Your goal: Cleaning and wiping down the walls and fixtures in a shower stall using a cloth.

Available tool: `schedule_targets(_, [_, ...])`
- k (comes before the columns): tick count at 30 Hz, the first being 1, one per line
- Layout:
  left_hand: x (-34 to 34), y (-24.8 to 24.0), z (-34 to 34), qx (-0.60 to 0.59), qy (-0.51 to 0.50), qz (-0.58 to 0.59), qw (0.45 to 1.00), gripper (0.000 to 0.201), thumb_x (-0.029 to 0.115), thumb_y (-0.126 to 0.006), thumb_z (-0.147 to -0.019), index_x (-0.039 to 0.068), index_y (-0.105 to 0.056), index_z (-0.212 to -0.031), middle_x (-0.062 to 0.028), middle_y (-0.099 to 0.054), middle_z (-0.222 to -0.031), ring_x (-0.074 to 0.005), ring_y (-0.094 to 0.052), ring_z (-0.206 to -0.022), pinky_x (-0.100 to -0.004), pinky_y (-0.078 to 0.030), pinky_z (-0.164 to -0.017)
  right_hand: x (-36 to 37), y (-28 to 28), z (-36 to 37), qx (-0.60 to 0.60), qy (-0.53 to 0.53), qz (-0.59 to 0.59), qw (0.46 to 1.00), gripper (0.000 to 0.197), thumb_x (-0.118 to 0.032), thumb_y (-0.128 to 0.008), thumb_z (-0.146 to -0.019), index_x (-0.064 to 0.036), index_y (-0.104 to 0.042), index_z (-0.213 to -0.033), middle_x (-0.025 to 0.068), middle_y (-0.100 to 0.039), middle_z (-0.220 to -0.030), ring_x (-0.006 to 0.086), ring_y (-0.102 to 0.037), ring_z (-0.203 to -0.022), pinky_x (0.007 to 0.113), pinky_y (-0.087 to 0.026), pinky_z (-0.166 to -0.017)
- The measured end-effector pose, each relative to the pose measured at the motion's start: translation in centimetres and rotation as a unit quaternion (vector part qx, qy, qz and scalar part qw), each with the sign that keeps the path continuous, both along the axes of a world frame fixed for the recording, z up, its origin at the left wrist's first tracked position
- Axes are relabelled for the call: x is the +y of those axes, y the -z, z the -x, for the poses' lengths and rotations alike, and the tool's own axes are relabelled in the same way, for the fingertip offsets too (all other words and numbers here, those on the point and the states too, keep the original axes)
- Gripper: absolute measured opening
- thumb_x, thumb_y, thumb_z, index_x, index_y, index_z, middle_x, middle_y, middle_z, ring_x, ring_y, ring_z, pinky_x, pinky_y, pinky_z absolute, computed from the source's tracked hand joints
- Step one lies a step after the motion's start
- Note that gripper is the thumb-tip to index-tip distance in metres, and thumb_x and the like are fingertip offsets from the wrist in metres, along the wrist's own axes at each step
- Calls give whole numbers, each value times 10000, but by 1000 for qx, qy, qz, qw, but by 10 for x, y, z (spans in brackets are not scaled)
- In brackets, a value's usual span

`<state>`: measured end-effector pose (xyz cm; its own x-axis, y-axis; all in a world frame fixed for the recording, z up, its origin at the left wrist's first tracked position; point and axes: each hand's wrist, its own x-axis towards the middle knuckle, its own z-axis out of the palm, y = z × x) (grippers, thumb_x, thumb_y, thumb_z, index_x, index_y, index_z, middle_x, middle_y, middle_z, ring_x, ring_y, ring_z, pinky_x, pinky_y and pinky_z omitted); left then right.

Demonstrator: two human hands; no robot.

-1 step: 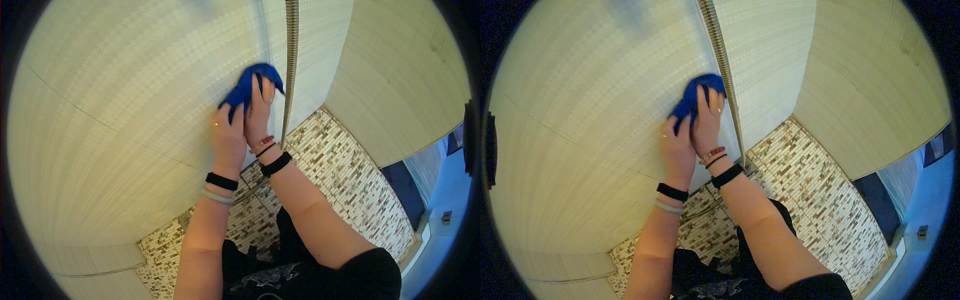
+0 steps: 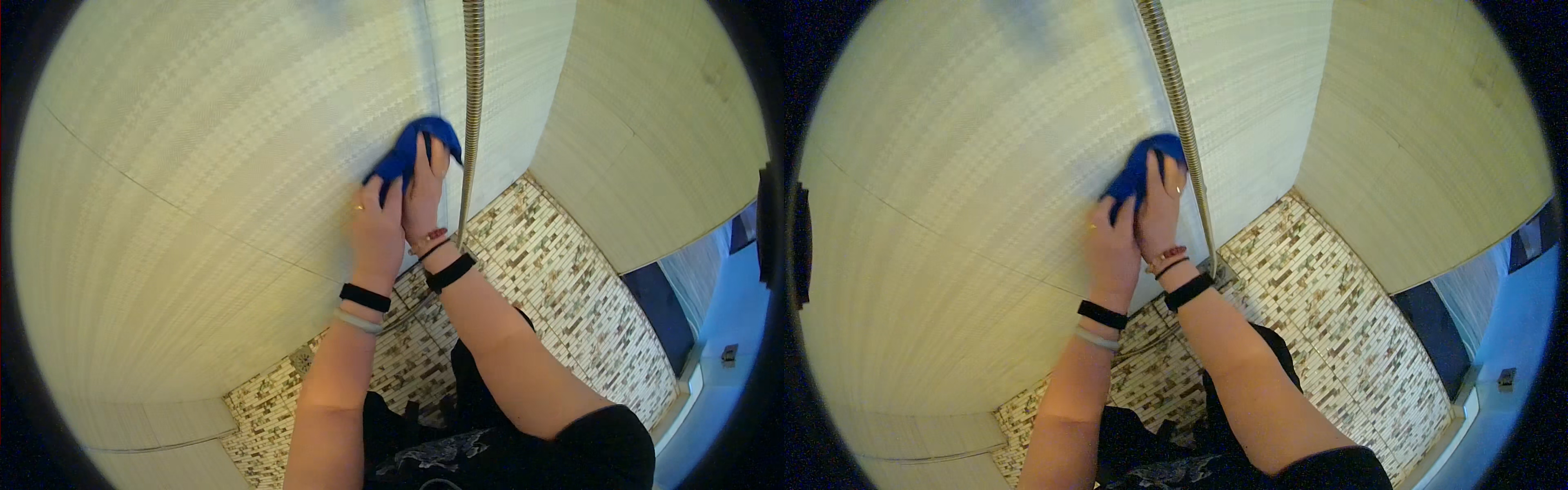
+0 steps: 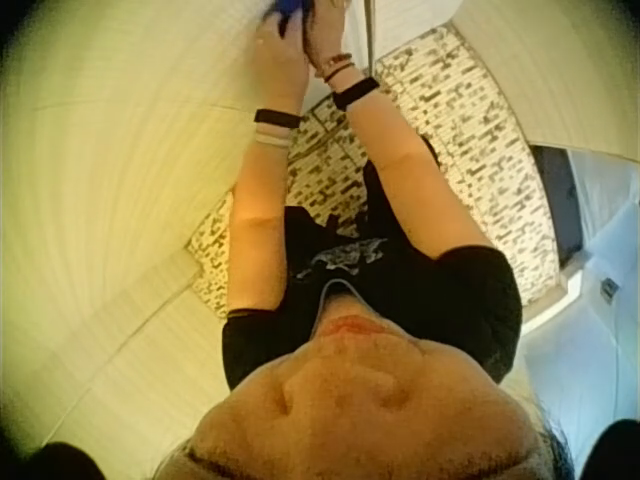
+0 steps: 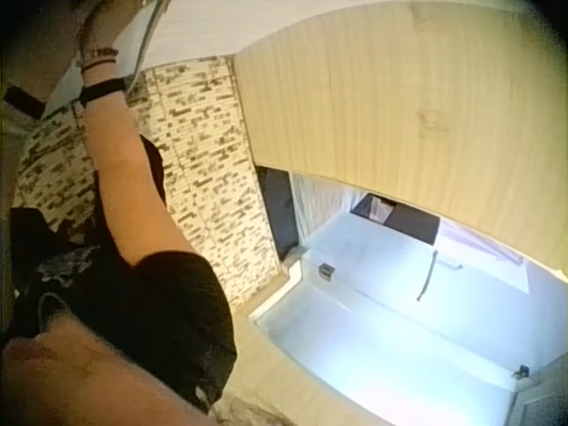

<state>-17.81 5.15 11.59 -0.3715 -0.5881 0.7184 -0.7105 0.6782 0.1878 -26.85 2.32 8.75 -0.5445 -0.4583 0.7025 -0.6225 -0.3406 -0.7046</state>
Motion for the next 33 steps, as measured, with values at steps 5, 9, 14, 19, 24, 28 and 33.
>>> schedule_targets(5, [14,71,7,-56,5,-169,984,377,22,-554,-819,39,-579,-1195,-175,-465,-1251,-369,-487,-1102,-429,-443,-922,13,108,0,-99,-7,-142,985,501,-15,-401,-920,6,-315,-1413,258,-320,-1432,409,-344,-1302,412,-299,-1079])
schedule_targets(9, [20,79,6,-5,30,-219,975,459,-36,-530,-809,45,-527,-1261,-210,-429,-1311,-412,-448,-1167,-451,-403,-984,19,97,-1,-145,5,-178,973,458,-26,-418,-927,19,-358,-1379,267,-404,-1368,408,-446,-1217,412,-380,-1016])
schedule_targets(14, [27,23,12,131,83,-114,981,509,-95,-476,-819,48,-496,-1307,-256,-364,-1389,-420,-376,-1277,-444,-339,-1047,33,-14,6,-192,-25,-53,980,420,-49,-474,-920,90,-402,-1310,285,-493,-1276,405,-487,-1176,406,-385,-999])
schedule_targets(19, [12,-11,21,218,116,-95,964,499,-99,-450,-830,13,-473,-1317,-234,-338,-1424,-390,-340,-1320,-408,-305,-1079,21,-77,12,-16,-90,59,994,501,-166,-531,-900,67,-410,-1326,335,-295,-1397,481,-261,-1292,496,-196,-1091])
schedule_targets(24, [8,11,8,238,151,-153,947,459,-73,-451,-867,3,-469,-1320,-175,-329,-1462,-309,-354,-1333,-368,-314,-1077,7,-39,5,18,-12,-4,1000,483,-148,-486,-913,41,-405,-1350,337,-293,-1397,491,-256,-1290,513,-182,-1094])
schedule_targets(28, [28,40,-14,224,125,-231,939,474,-87,-438,-863,23,-461,-1323,-182,-324,-1467,-327,-340,-1344,-380,-351,-1055,-1,16,-2,-10,37,-61,997,464,-143,-383,-959,83,-355,-1364,301,-289,-1418,446,-247,-1307,484,-176,-1100])
schedule_targets(33, [70,94,-68,275,37,-390,878,433,-40,-451,-904,61,-471,-1324,-161,-358,-1443,-285,-357,-1334,-364,-391,-1020,-10,129,1,-110,71,-135,982,474,-150,-340,-980,95,-304,-1384,262,-267,-1449,403,-256,-1329,435,-220,-1098])
